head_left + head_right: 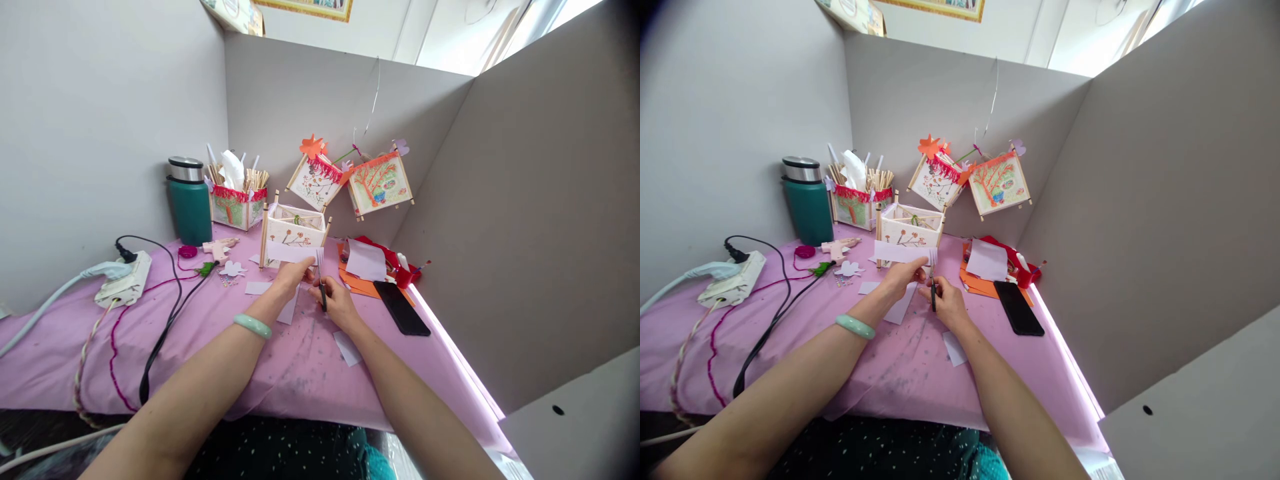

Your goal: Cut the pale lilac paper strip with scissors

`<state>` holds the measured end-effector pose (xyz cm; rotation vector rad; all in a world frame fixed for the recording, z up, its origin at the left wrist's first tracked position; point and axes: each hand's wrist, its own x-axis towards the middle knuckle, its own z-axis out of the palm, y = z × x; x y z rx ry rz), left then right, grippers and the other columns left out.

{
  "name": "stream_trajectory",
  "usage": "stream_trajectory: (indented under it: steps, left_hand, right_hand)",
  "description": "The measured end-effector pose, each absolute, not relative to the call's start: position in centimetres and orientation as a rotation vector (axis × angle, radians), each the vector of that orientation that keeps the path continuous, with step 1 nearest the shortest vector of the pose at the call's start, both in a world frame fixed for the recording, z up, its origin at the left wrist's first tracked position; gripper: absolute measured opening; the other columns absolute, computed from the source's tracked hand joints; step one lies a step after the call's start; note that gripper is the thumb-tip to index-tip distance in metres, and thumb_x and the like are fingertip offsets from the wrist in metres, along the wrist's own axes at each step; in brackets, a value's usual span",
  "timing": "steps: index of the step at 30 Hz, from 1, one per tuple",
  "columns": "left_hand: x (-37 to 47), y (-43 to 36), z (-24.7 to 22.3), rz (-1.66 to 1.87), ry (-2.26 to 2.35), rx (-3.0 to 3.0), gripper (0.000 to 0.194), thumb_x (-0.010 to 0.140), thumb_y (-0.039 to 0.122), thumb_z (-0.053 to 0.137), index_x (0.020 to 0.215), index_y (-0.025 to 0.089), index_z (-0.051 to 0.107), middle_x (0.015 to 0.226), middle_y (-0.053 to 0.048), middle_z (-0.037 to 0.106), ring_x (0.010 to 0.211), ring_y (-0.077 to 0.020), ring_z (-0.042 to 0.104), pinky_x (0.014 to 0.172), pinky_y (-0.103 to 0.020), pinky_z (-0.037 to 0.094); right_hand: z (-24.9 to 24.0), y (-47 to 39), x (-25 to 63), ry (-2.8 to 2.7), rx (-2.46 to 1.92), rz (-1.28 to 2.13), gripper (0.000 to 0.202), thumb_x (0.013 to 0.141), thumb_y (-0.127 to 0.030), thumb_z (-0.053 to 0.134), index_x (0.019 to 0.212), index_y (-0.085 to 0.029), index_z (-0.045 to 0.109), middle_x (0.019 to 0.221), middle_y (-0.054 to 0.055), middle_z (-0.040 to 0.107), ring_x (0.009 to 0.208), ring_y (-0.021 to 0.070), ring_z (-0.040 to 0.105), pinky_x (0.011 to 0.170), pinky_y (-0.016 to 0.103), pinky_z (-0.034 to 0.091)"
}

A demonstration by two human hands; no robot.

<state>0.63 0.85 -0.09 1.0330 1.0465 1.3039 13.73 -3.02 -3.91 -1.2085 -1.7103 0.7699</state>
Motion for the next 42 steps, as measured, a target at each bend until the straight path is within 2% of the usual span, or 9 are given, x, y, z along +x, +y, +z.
stream_trajectory:
  steps: [9,15,21,42]
  left_hand:
    - [0.5,0.8,0.1,1.322,1.026,1.014,0.030,0.071,0.026,0.063,0.045,0.014,0.054,0.042,-0.002,0.052,0.042,-0.0105,0.049,0.053,-0.026,0.041]
    - [0.2,0.6,0.7,1.408,0.965,0.942,0.018,0.067,0.024,0.064,0.055,0.014,0.055,0.042,0.000,0.051,0.040,-0.0107,0.048,0.049,-0.024,0.041]
    - [0.0,0.9,0.7,1.415,0.931,0.906,0.014,0.066,0.025,0.065,0.062,0.013,0.057,0.043,0.001,0.051,0.040,-0.0100,0.047,0.047,-0.023,0.040]
    - [0.2,0.7,0.4,1.399,0.948,0.930,0.014,0.065,0.025,0.065,0.063,0.014,0.057,0.042,0.001,0.051,0.041,-0.0105,0.048,0.048,-0.024,0.040]
  right_hand:
    - [-3.8,-3.1,13.7,-1.718,-1.230,0.747,0.032,0.075,-0.050,0.063,0.086,-0.021,0.057,0.057,-0.005,0.054,0.053,0.0133,0.050,0.054,0.025,0.038]
    - [-4.0,-3.3,13.5,-1.701,-1.183,0.854,0.032,0.074,-0.050,0.065,0.087,-0.021,0.057,0.058,-0.005,0.054,0.053,0.0134,0.052,0.054,0.025,0.041]
    - [-4.4,-3.1,13.6,-1.691,-1.116,0.983,0.031,0.076,-0.048,0.064,0.091,-0.021,0.057,0.062,-0.004,0.056,0.052,0.0124,0.053,0.053,0.025,0.043]
    - [-4.8,-2.8,13.6,-1.672,-1.088,0.998,0.034,0.076,-0.051,0.063,0.090,-0.022,0.055,0.063,-0.005,0.055,0.050,0.0124,0.053,0.050,0.025,0.043]
